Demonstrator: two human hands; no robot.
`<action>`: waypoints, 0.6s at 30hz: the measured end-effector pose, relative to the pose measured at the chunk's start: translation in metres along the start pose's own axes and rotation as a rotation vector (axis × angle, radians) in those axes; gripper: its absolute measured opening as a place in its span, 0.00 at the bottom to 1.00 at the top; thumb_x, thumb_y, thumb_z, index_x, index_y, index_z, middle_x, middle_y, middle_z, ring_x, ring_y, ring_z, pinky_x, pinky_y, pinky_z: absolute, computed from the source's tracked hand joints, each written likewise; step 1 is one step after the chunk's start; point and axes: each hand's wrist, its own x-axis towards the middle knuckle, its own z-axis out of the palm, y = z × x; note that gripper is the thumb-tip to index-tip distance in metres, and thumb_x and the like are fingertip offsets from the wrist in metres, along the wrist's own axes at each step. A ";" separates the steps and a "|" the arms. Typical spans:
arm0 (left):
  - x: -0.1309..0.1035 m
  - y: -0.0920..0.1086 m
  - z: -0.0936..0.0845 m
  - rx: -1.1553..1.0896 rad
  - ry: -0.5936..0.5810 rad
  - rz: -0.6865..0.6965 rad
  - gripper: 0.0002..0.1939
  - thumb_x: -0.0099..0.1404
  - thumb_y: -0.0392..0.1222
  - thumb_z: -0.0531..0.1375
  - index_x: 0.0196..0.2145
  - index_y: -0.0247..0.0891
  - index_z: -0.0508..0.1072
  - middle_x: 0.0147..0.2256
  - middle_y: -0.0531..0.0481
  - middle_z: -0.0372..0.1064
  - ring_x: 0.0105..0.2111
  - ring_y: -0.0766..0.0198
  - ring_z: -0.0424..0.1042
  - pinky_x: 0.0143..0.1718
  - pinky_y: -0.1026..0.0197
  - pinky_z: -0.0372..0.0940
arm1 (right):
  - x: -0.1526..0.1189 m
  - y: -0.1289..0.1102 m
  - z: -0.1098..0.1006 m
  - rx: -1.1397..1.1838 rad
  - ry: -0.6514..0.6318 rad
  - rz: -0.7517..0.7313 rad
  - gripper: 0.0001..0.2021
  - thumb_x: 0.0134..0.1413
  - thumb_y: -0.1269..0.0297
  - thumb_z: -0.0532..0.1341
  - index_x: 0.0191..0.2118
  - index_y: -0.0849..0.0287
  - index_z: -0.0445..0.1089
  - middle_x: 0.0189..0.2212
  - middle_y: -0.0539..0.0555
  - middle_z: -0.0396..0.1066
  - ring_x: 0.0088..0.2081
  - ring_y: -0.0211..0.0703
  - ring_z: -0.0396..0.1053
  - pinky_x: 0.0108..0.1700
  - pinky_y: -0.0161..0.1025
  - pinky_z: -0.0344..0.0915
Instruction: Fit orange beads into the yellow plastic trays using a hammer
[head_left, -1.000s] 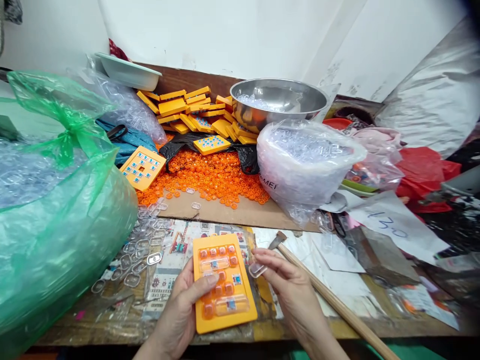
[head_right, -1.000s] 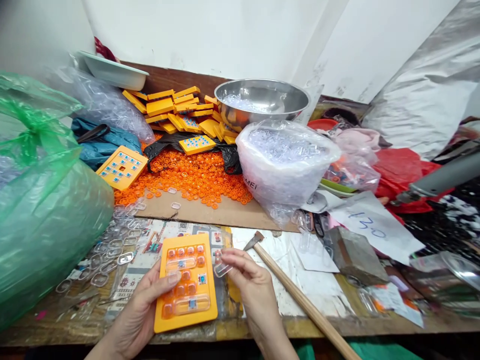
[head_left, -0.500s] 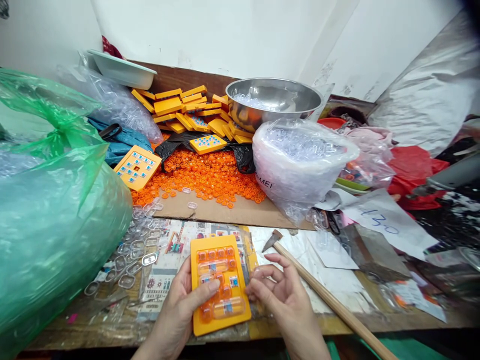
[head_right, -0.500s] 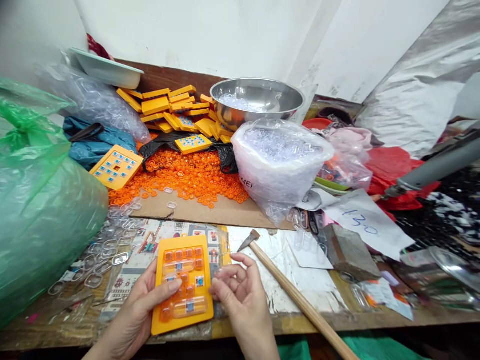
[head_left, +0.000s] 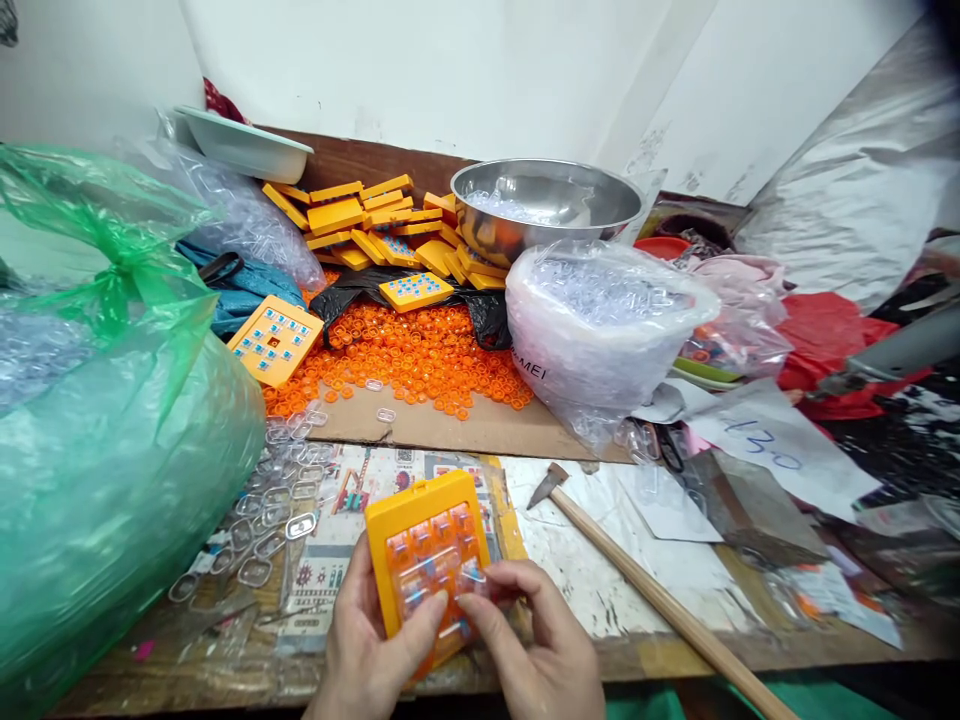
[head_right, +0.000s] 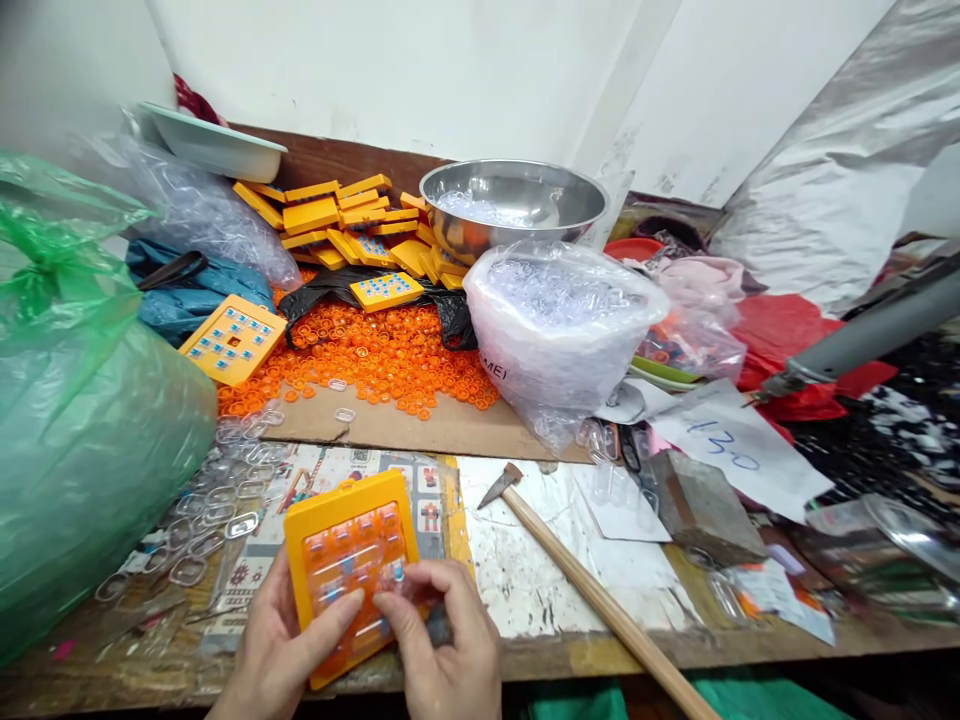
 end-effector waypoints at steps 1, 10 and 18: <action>-0.001 -0.001 0.000 0.027 0.032 0.013 0.28 0.47 0.42 0.72 0.44 0.36 0.69 0.36 0.43 0.79 0.35 0.52 0.78 0.38 0.60 0.72 | 0.000 0.001 0.000 0.013 0.012 -0.002 0.06 0.46 0.65 0.70 0.31 0.46 0.76 0.28 0.46 0.69 0.32 0.37 0.65 0.38 0.30 0.62; -0.005 -0.007 0.005 0.225 0.110 0.019 0.33 0.37 0.45 0.76 0.41 0.37 0.72 0.34 0.44 0.78 0.36 0.48 0.77 0.37 0.57 0.73 | 0.011 -0.005 -0.008 0.274 -0.033 0.295 0.22 0.27 0.56 0.78 0.31 0.53 0.69 0.29 0.47 0.71 0.33 0.39 0.71 0.37 0.32 0.68; -0.014 -0.026 -0.020 0.084 0.001 -0.125 0.35 0.42 0.38 0.75 0.50 0.43 0.73 0.36 0.47 0.80 0.44 0.45 0.76 0.47 0.56 0.71 | 0.005 -0.012 -0.017 0.430 -0.089 0.336 0.26 0.25 0.54 0.78 0.31 0.54 0.67 0.30 0.48 0.71 0.31 0.37 0.68 0.32 0.31 0.64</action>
